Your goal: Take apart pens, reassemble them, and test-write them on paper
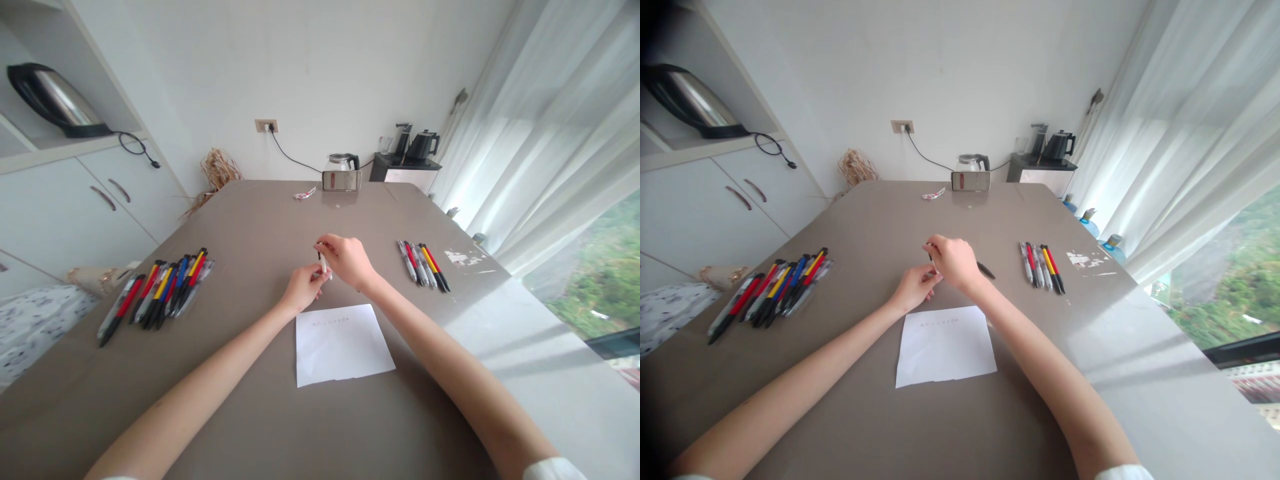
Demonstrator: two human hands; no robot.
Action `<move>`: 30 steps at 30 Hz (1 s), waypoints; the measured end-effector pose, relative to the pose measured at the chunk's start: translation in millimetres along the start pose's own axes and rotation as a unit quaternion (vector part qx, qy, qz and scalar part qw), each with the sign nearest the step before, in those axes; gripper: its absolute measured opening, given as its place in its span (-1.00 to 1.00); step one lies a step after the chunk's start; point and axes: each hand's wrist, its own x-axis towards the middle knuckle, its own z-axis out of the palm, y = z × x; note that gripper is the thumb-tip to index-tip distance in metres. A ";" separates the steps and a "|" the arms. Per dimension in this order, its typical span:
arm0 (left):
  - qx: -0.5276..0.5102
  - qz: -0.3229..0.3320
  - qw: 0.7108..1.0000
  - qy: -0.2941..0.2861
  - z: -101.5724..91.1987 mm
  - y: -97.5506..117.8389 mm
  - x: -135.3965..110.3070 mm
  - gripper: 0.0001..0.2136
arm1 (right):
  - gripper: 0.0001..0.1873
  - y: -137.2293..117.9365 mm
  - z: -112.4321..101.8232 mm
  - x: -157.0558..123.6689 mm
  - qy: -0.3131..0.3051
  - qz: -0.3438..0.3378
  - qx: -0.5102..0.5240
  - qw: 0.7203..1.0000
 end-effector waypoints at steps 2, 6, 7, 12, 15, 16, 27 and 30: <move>0.004 0.000 1.000 -0.002 0.3 -0.3 0.4 -0.80 | -0.77 1.3 3.4 -0.8 0.001 -0.010 -0.030 1.000; 0.014 -0.002 1.000 -0.005 0.4 -1.0 0.7 -0.83 | -0.75 6.7 14.5 -3.2 0.015 -0.041 -0.066 0.997; 0.017 -0.002 1.000 -0.005 0.4 -1.0 0.6 -0.83 | -0.74 8.2 17.3 -3.9 0.019 -0.046 -0.073 0.996; 0.030 0.001 1.000 0.000 1.1 -0.7 -0.3 -0.86 | -0.69 13.8 26.3 -7.6 0.036 -0.061 -0.091 0.993; 0.033 0.007 0.999 0.001 1.5 -0.3 -0.5 -0.85 | -0.68 15.5 27.8 -8.5 0.049 -0.061 -0.086 0.993; 0.032 0.009 0.999 0.001 1.6 -0.1 -0.6 -0.84 | -0.68 15.6 27.8 -8.5 0.051 -0.059 -0.082 0.994; 0.000 0.013 1.000 0.029 0.6 3.2 -2.1 -0.80 | -0.71 3.0 20.2 -7.6 0.049 0.015 0.108 0.993; -0.002 0.009 0.999 0.037 0.5 4.9 -2.4 -0.78 | -0.73 1.1 22.8 -7.7 0.031 0.018 0.129 0.991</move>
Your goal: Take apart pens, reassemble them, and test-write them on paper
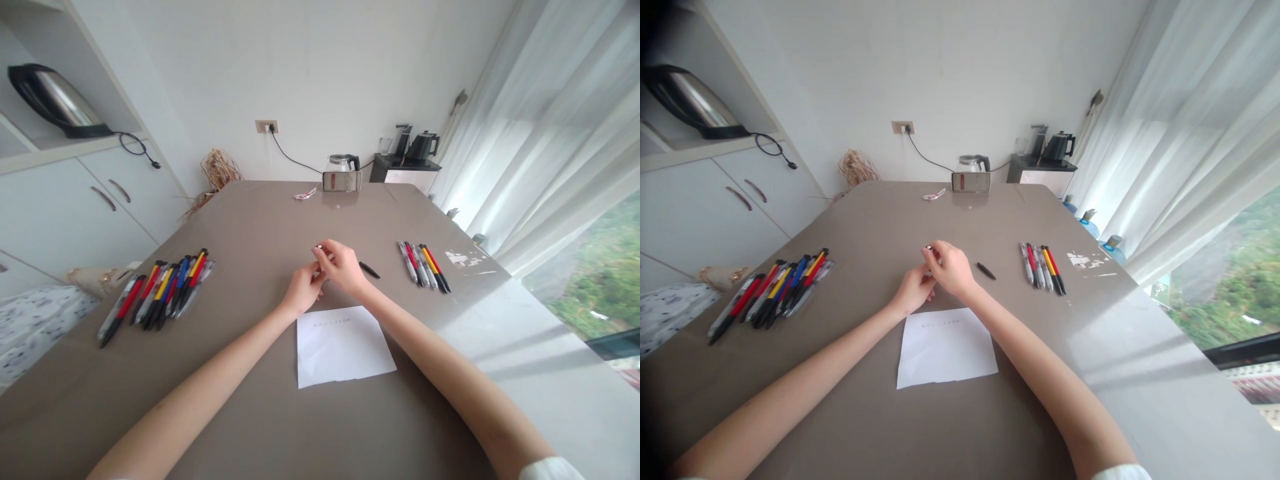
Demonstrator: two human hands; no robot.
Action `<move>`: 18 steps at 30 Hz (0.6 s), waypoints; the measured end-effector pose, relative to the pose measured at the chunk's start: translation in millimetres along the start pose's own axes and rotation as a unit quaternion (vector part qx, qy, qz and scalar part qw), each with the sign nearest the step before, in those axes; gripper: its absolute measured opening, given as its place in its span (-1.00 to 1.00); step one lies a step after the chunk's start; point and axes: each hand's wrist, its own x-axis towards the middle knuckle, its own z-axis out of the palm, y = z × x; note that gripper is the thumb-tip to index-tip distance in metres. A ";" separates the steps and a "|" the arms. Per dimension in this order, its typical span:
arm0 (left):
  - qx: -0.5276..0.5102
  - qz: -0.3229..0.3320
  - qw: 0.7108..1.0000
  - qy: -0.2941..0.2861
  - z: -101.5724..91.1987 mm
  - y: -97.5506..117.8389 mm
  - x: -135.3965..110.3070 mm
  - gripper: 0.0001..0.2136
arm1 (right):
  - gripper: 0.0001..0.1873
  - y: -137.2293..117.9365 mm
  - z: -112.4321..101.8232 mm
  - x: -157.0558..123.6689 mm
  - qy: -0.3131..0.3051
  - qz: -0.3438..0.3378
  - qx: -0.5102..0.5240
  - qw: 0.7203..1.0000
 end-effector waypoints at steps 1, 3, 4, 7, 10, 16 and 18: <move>-0.001 -0.001 1.000 0.001 0.0 0.6 -0.1 -0.77 | -0.74 0.1 1.3 -0.1 -0.001 0.001 0.005 1.000; -0.002 -0.003 1.000 0.002 0.2 1.4 -0.2 -0.76 | -0.75 0.4 3.9 -0.3 0.004 0.008 0.022 1.000; -0.002 -0.004 1.000 0.001 0.3 1.6 -0.3 -0.75 | -0.76 0.5 5.1 -0.3 0.007 0.014 0.033 0.999; 0.012 0.001 1.000 -0.002 0.5 0.8 -0.4 -0.78 | -0.78 -0.1 8.4 0.2 0.017 0.030 0.096 0.995; 0.026 0.011 1.000 -0.001 0.6 -1.0 -0.4 -0.81 | -0.78 -1.7 11.0 1.4 0.026 0.041 0.187 0.981; 0.057 0.035 0.998 -0.002 0.6 0.0 -0.8 -0.83 | -0.77 -3.4 19.4 -0.3 0.053 0.088 0.270 0.957; 0.089 0.062 0.994 0.004 0.7 2.2 -1.6 -0.84 | -0.77 -2.8 23.6 -2.0 0.089 0.092 0.249 0.960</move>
